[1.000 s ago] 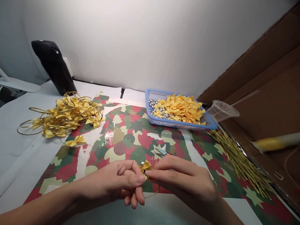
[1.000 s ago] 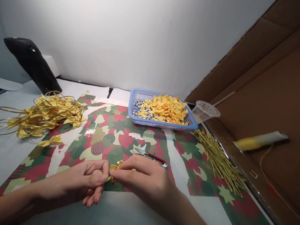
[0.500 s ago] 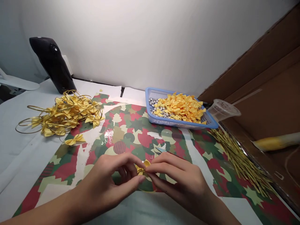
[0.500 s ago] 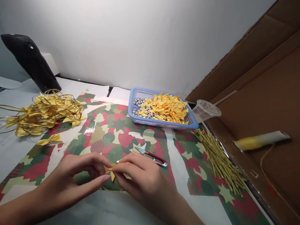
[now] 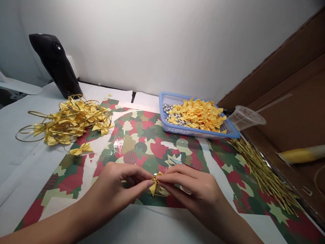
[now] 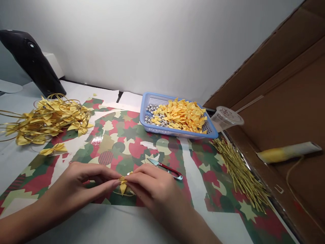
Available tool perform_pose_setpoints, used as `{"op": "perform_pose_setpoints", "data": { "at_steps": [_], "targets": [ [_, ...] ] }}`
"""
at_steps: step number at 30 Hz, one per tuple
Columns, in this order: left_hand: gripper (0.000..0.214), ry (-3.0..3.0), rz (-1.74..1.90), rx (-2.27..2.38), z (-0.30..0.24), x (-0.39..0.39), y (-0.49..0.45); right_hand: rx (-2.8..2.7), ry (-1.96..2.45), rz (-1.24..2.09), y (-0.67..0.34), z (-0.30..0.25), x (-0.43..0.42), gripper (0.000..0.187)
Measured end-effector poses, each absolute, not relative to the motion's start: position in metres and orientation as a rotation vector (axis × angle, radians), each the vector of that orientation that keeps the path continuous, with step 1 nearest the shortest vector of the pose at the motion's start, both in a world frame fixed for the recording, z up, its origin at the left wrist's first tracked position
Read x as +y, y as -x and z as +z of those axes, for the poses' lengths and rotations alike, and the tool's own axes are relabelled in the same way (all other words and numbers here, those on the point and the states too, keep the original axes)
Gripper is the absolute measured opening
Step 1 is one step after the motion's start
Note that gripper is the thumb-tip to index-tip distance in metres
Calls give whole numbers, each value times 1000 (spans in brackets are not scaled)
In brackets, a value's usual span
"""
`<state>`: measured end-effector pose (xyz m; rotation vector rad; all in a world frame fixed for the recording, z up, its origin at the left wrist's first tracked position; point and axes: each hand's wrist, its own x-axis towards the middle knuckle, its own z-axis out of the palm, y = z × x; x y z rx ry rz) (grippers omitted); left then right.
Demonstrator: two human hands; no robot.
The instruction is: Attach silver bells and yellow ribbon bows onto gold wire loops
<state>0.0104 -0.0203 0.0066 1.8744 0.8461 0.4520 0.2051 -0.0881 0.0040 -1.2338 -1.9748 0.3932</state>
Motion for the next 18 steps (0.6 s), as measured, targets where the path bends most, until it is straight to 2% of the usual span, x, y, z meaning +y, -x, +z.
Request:
{"op": "perform_pose_setpoints", "data": {
  "at_steps": [18],
  "targets": [
    [16, -1835, 441, 864, 4, -21, -12, -2007, 1235, 331, -203, 3, -88, 24]
  ]
}}
